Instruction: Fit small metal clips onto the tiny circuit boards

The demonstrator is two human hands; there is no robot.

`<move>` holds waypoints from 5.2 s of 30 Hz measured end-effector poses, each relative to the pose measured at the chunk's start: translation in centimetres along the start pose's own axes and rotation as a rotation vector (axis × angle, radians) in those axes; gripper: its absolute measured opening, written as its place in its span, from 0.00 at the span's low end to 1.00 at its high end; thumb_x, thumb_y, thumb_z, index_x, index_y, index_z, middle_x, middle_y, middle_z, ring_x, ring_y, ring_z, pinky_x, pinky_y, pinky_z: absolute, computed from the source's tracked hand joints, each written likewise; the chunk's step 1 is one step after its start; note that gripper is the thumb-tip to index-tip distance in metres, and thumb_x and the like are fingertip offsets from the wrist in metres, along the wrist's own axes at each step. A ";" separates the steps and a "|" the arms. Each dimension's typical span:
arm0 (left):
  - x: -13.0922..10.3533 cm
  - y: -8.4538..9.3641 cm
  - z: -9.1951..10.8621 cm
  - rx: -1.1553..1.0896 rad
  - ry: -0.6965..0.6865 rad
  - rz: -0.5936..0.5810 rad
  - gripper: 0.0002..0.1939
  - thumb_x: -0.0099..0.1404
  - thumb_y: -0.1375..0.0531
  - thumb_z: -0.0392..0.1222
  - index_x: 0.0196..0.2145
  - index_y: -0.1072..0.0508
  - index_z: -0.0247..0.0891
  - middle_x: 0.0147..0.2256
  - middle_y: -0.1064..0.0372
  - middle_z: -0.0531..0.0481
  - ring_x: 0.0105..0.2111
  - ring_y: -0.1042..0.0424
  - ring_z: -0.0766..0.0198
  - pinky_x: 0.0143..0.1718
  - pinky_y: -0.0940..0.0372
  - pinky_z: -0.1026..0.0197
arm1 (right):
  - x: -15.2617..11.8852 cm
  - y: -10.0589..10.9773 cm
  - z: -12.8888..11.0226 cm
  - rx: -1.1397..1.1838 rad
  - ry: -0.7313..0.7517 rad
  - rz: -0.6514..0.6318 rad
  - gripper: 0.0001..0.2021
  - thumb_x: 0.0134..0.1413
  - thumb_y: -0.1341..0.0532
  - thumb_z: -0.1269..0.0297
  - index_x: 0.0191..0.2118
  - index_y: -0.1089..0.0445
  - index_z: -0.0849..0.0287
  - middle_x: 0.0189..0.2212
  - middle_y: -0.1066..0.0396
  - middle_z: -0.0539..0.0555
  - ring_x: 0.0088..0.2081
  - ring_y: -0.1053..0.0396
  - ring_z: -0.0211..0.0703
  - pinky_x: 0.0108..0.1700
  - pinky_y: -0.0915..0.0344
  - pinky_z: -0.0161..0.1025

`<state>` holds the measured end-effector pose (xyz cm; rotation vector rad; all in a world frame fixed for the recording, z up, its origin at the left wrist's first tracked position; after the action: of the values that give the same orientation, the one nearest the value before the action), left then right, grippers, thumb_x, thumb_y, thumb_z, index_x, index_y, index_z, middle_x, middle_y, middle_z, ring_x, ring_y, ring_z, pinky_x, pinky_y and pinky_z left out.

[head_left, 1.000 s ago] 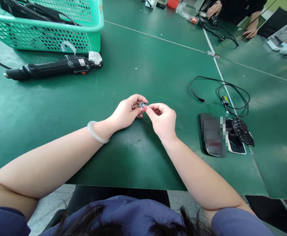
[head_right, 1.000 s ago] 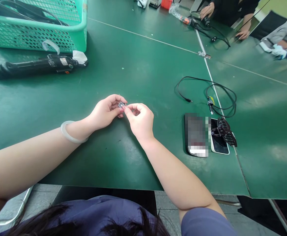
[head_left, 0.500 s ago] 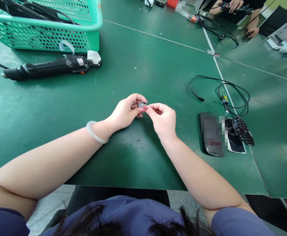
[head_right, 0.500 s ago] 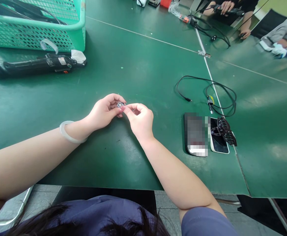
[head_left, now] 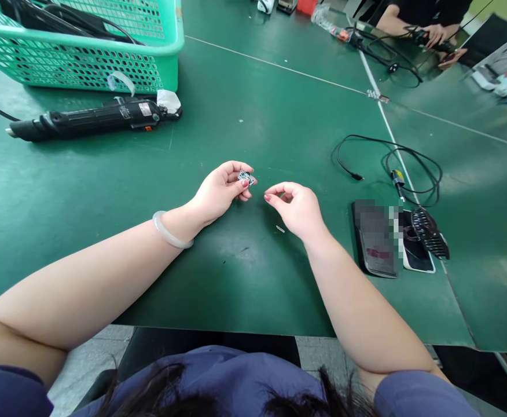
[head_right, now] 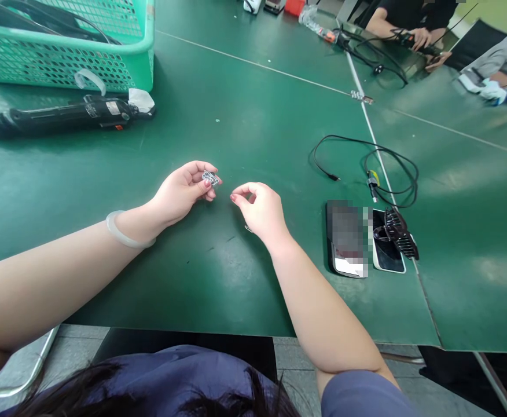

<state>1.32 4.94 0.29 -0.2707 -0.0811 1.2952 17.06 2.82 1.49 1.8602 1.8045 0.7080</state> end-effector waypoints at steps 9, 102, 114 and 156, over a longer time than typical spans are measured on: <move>-0.2 0.0 0.1 0.029 0.018 0.013 0.09 0.65 0.46 0.25 0.40 0.33 0.34 0.32 0.30 0.53 0.22 0.32 0.76 0.27 0.35 0.68 | -0.9 0.5 0.5 -0.448 0.129 -0.491 0.11 0.32 0.27 0.63 0.28 0.25 0.54 0.30 0.32 0.47 0.29 0.36 0.37 0.30 0.41 0.36; -0.1 -0.3 -0.6 0.193 -0.004 -0.075 0.13 0.55 0.35 0.31 0.38 0.30 0.34 0.34 0.26 0.49 0.35 0.25 0.67 0.44 0.30 0.58 | -0.5 -0.4 -1.8 -0.069 0.298 0.069 0.08 0.51 0.34 0.65 0.39 0.24 0.56 0.35 0.26 0.51 0.27 0.35 0.35 0.34 0.34 0.38; -0.7 -0.8 -0.4 0.198 0.063 -0.086 0.10 0.55 0.37 0.28 0.36 0.29 0.34 0.31 0.25 0.50 0.31 0.25 0.68 0.41 0.29 0.59 | 0.1 -0.1 -1.0 0.101 0.287 0.090 0.03 0.46 0.31 0.65 0.31 0.22 0.55 0.29 0.27 0.48 0.25 0.38 0.34 0.31 0.38 0.36; -0.7 0.7 0.9 0.492 -0.071 0.101 0.17 0.56 0.36 0.32 0.43 0.32 0.39 0.34 0.24 0.50 0.36 0.23 0.62 0.42 0.30 0.59 | 0.5 -1.9 -1.6 -0.093 0.337 0.083 0.11 0.57 0.39 0.65 0.45 0.23 0.53 0.27 0.30 0.48 0.27 0.37 0.36 0.33 0.38 0.35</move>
<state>0.24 4.54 1.04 0.1945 0.1923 1.3812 14.56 3.32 1.50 1.8489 1.8617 1.1760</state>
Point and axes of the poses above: each hand's wrist, its own x-axis towards the middle knuckle, its own y-axis out of the back of the hand, z = x × y, the point moved 7 cm from there along x, towards the middle knuckle
